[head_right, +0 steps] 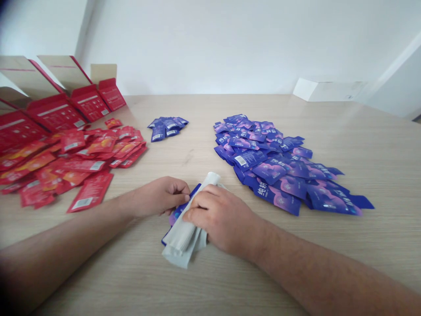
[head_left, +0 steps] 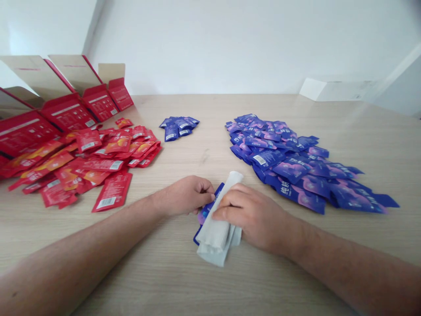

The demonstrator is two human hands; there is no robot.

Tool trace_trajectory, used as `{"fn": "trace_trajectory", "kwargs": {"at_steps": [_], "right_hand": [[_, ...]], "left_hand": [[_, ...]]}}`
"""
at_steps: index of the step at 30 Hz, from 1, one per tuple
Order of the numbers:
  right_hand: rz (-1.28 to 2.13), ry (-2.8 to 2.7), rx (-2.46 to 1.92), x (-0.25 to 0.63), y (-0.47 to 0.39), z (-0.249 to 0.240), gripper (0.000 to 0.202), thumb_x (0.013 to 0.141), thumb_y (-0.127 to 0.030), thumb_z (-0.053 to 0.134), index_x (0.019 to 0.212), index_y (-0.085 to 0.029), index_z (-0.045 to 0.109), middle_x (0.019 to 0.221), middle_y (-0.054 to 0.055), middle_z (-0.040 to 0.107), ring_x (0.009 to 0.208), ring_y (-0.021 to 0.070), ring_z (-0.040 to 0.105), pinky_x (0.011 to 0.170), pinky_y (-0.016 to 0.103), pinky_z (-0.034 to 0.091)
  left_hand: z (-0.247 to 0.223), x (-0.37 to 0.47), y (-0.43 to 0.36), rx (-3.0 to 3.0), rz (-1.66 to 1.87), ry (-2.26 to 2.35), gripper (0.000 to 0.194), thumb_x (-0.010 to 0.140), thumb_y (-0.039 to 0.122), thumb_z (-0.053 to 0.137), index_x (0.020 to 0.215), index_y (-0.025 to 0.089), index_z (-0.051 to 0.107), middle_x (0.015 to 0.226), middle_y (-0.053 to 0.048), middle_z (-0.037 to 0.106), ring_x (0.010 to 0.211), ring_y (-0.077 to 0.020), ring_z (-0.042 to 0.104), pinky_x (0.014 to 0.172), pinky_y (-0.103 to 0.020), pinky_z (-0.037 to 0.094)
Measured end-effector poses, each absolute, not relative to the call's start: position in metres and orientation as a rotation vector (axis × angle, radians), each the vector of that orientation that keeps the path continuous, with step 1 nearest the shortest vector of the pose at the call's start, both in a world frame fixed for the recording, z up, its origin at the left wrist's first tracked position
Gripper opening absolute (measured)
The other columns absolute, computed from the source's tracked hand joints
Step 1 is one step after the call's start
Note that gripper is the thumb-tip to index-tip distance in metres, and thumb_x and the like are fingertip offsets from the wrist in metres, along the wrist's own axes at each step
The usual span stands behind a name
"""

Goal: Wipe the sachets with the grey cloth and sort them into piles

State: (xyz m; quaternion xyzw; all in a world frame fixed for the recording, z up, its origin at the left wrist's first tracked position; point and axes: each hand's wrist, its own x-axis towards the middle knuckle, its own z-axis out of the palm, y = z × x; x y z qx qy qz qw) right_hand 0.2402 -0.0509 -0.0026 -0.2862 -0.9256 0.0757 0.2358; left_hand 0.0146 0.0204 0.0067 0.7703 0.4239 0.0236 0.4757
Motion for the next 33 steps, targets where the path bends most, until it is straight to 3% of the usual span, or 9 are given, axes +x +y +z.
{"fn": "trace_trajectory", "kwargs": {"at_steps": [33], "right_hand": [[0.207,-2.507,-0.824,0.2388,-0.0515,-0.0043,0.020,0.095,-0.019,0.062,0.113,-0.019,0.072,0.104,0.008,0.068,0.102,0.0236,0.057,0.091,0.040,0.050]], "left_hand": [[0.0071,0.0145,0.0207,1.877,0.052,1.036,0.023,0.091,0.039,0.052,0.086,0.020,0.064,0.059,0.004,0.060,0.049,-0.0099,0.054,0.045,-0.019,0.037]]}}
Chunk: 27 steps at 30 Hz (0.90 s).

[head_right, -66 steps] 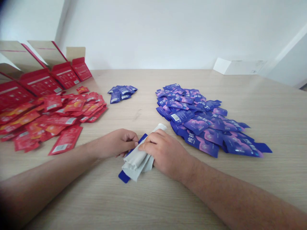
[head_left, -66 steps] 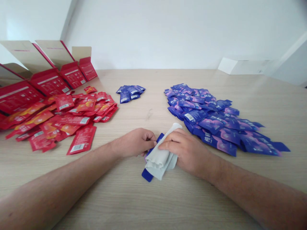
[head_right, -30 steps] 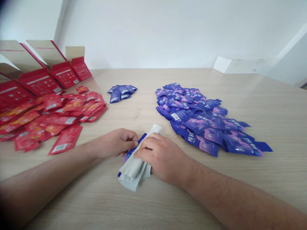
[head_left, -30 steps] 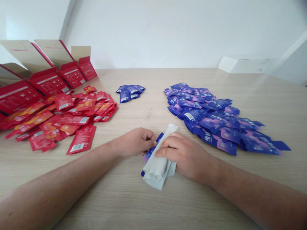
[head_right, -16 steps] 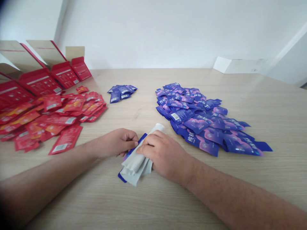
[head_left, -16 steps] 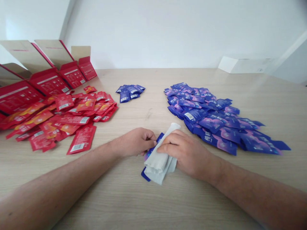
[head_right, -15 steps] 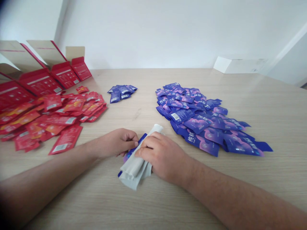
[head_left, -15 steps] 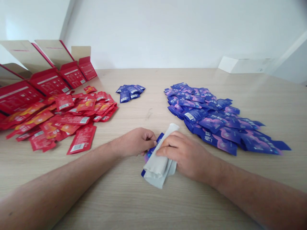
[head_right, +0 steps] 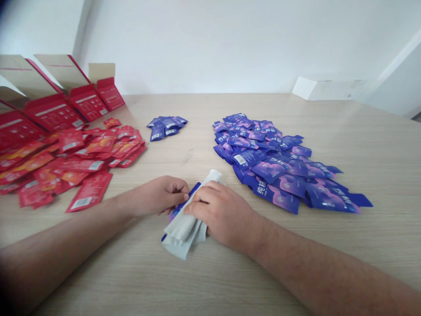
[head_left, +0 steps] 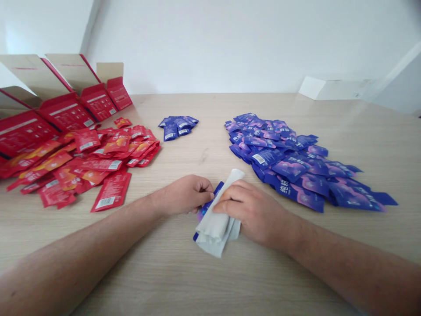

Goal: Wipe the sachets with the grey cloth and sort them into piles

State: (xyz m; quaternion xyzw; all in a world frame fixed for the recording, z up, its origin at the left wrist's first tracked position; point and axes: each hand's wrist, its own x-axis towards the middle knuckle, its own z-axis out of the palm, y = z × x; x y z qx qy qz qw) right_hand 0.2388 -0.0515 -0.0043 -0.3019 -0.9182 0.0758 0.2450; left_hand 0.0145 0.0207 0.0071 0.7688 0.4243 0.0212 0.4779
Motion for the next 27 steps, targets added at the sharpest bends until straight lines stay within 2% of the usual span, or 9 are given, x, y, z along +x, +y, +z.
{"fn": "trace_trajectory", "kwargs": {"at_steps": [3,7,12,17,22,27], "right_hand": [[0.203,-2.477,-0.864,0.2397,-0.0507,-0.0036,0.020,0.095,-0.017,0.062,0.112,-0.018,0.072,0.104,0.009,0.068,0.102,0.0239,0.057,0.091,0.040,0.050],[0.222,-2.550,-0.787,0.2388,-0.0519,-0.0030,0.019,0.098,-0.023,0.060,0.112,-0.019,0.072,0.106,0.008,0.068,0.102,0.0239,0.056,0.091,0.040,0.049],[0.217,-2.472,-0.917,0.2406,-0.0499,-0.0029,0.021,0.095,-0.018,0.063,0.115,-0.019,0.070,0.107,0.008,0.068,0.103,0.0244,0.056,0.092,0.040,0.048],[0.219,-2.560,-0.785,0.2384,-0.0524,-0.0032,0.018,0.098,-0.023,0.060,0.111,-0.018,0.072,0.104,0.008,0.068,0.101,0.0239,0.056,0.092,0.040,0.049],[0.209,-2.473,-0.895,0.2390,-0.0514,-0.0034,0.020,0.096,-0.018,0.062,0.114,-0.018,0.071,0.106,0.008,0.068,0.103,0.0238,0.056,0.093,0.039,0.048],[0.221,-2.553,-0.786,0.2379,-0.0529,-0.0049,0.019,0.098,-0.023,0.060,0.112,-0.018,0.072,0.105,0.008,0.068,0.102,0.0240,0.056,0.092,0.040,0.049]], "left_hand": [[0.0080,0.0144,0.0203,1.879,0.058,1.033,0.022,0.090,0.038,0.052,0.084,0.020,0.064,0.058,0.004,0.059,0.049,-0.0099,0.053,0.045,-0.019,0.037],[0.0086,0.0145,0.0200,1.890,0.048,1.036,0.022,0.091,0.037,0.052,0.084,0.020,0.064,0.058,0.004,0.061,0.049,-0.0102,0.055,0.045,-0.019,0.036],[0.0080,0.0144,0.0201,1.865,0.055,1.025,0.021,0.091,0.035,0.052,0.085,0.020,0.064,0.059,0.004,0.060,0.049,-0.0095,0.055,0.045,-0.018,0.037],[0.0082,0.0142,0.0201,1.889,0.047,1.023,0.022,0.092,0.037,0.052,0.084,0.020,0.063,0.059,0.004,0.061,0.050,-0.0100,0.056,0.045,-0.018,0.037],[0.0062,0.0135,0.0209,1.882,0.056,1.024,0.022,0.091,0.036,0.052,0.086,0.020,0.064,0.058,0.004,0.060,0.049,-0.0098,0.055,0.045,-0.018,0.037],[0.0064,0.0138,0.0210,1.887,0.045,1.021,0.022,0.091,0.037,0.052,0.085,0.020,0.064,0.058,0.004,0.061,0.050,-0.0102,0.056,0.045,-0.018,0.038]]}}
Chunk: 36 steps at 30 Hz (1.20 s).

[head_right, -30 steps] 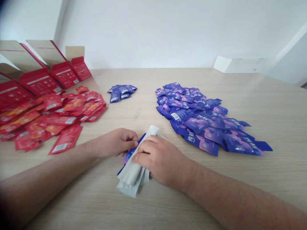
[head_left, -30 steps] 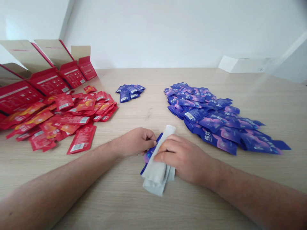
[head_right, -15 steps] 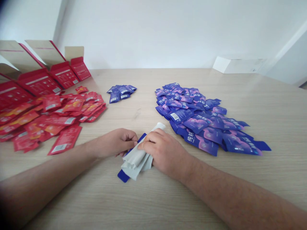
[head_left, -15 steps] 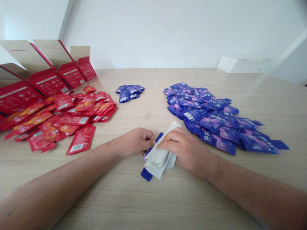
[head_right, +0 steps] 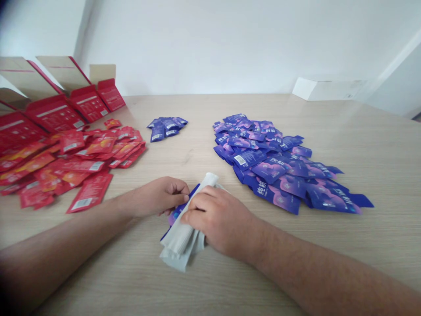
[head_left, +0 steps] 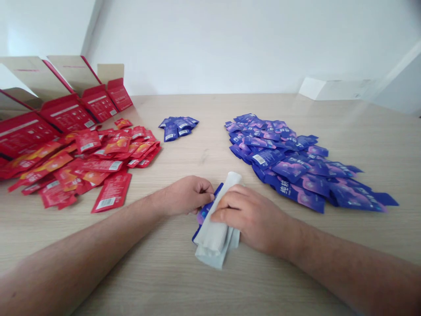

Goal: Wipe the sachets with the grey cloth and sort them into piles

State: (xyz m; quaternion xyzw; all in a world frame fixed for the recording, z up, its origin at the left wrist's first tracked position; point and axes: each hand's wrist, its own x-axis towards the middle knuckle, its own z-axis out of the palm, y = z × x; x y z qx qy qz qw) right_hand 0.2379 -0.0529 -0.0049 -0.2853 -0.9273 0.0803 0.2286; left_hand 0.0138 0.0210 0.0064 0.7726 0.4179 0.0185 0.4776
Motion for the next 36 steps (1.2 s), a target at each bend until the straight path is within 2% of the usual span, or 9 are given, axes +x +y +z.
{"fn": "trace_trajectory", "kwargs": {"at_steps": [5,11,16,21,26,31,36], "right_hand": [[0.207,-2.467,-0.900,0.2389,-0.0514,-0.0058,0.020,0.095,-0.018,0.063,0.114,-0.019,0.070,0.106,0.007,0.068,0.104,0.0242,0.055,0.093,0.039,0.048],[0.220,-2.570,-0.768,0.2367,-0.0539,-0.0039,0.019,0.099,-0.023,0.059,0.112,-0.019,0.072,0.105,0.008,0.068,0.101,0.0237,0.056,0.093,0.040,0.048],[0.220,-2.463,-0.897,0.2386,-0.0511,-0.0044,0.021,0.094,-0.017,0.064,0.114,-0.018,0.071,0.106,0.008,0.068,0.103,0.0241,0.056,0.092,0.039,0.048],[0.226,-2.547,-0.788,0.2375,-0.0523,-0.0046,0.018,0.097,-0.022,0.061,0.111,-0.018,0.072,0.105,0.008,0.068,0.101,0.0239,0.056,0.091,0.040,0.049],[0.203,-2.462,-0.902,0.2395,-0.0504,-0.0035,0.021,0.093,-0.016,0.064,0.113,-0.018,0.072,0.105,0.008,0.068,0.102,0.0236,0.056,0.092,0.039,0.049],[0.212,-2.549,-0.784,0.2381,-0.0522,-0.0040,0.019,0.098,-0.022,0.060,0.112,-0.018,0.072,0.105,0.008,0.068,0.102,0.0236,0.056,0.092,0.039,0.049],[0.213,-2.482,-0.902,0.2402,-0.0507,-0.0034,0.021,0.095,-0.017,0.063,0.114,-0.018,0.071,0.107,0.008,0.068,0.104,0.0241,0.055,0.093,0.040,0.048]], "left_hand": [[0.0058,0.0138,0.0208,1.874,0.053,1.023,0.021,0.091,0.036,0.052,0.085,0.020,0.064,0.058,0.004,0.060,0.050,-0.0098,0.054,0.045,-0.018,0.037],[0.0061,0.0137,0.0210,1.884,0.040,1.015,0.021,0.092,0.035,0.051,0.085,0.019,0.063,0.059,0.003,0.061,0.050,-0.0098,0.055,0.045,-0.018,0.037],[0.0074,0.0138,0.0202,1.865,0.047,1.012,0.019,0.091,0.033,0.051,0.085,0.019,0.064,0.059,0.004,0.060,0.049,-0.0090,0.054,0.045,-0.017,0.037],[0.0074,0.0138,0.0205,1.888,0.053,1.018,0.022,0.091,0.037,0.053,0.084,0.019,0.063,0.060,0.003,0.061,0.051,-0.0105,0.057,0.045,-0.018,0.039],[0.0049,0.0135,0.0211,1.865,0.057,1.016,0.020,0.090,0.034,0.052,0.086,0.019,0.064,0.059,0.003,0.061,0.050,-0.0099,0.055,0.045,-0.018,0.038],[0.0064,0.0138,0.0208,1.887,0.056,1.014,0.021,0.091,0.036,0.052,0.084,0.019,0.064,0.060,0.003,0.062,0.051,-0.0103,0.056,0.046,-0.019,0.039],[0.0064,0.0141,0.0206,1.873,0.056,1.014,0.020,0.090,0.035,0.053,0.085,0.020,0.065,0.061,0.004,0.061,0.052,-0.0103,0.056,0.046,-0.019,0.040]]}}
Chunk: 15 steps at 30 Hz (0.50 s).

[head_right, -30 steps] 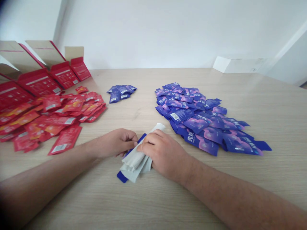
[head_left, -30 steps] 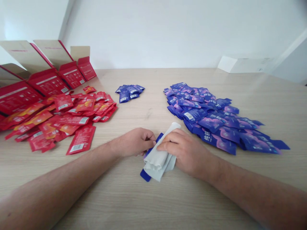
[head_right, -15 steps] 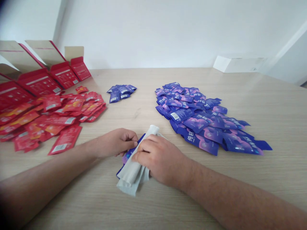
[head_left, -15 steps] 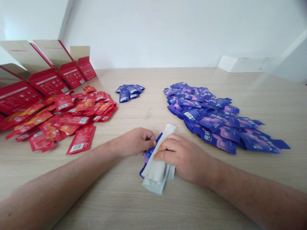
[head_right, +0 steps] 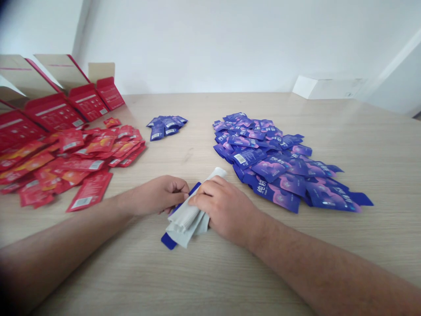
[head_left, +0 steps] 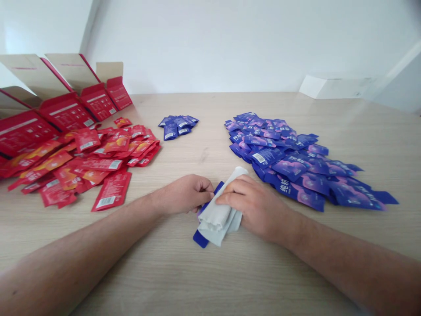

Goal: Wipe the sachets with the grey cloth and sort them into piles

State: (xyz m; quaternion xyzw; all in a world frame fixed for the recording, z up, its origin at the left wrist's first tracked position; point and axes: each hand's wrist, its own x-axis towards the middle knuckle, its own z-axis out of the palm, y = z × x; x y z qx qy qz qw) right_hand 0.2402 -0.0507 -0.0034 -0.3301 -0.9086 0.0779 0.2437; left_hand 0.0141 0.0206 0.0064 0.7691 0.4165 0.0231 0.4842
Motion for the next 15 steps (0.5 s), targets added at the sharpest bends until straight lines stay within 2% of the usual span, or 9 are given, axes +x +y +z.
{"fn": "trace_trajectory", "kwargs": {"at_steps": [6,11,15], "right_hand": [[0.213,-2.547,-0.789,0.2391,-0.0526,-0.0024,0.019,0.097,-0.021,0.061,0.112,-0.018,0.072,0.105,0.008,0.068,0.102,0.0237,0.056,0.092,0.039,0.049],[0.217,-2.460,-0.916,0.2411,-0.0497,-0.0031,0.022,0.093,-0.015,0.064,0.114,-0.018,0.071,0.106,0.008,0.068,0.103,0.0237,0.056,0.094,0.040,0.048],[0.230,-2.538,-0.778,0.2384,-0.0533,-0.0038,0.018,0.097,-0.020,0.061,0.112,-0.018,0.072,0.105,0.008,0.068,0.102,0.0235,0.056,0.092,0.039,0.048]], "left_hand": [[0.0095,0.0153,0.0193,1.897,0.043,1.033,0.022,0.090,0.037,0.052,0.085,0.020,0.064,0.059,0.004,0.060,0.050,-0.0099,0.055,0.046,-0.018,0.037],[0.0100,0.0159,0.0185,1.878,0.050,1.038,0.019,0.088,0.036,0.053,0.085,0.020,0.064,0.061,0.004,0.062,0.052,-0.0107,0.057,0.047,-0.019,0.038],[0.0094,0.0157,0.0184,1.907,0.048,1.036,0.021,0.089,0.037,0.052,0.084,0.020,0.063,0.061,0.003,0.063,0.052,-0.0113,0.059,0.047,-0.020,0.038]]}}
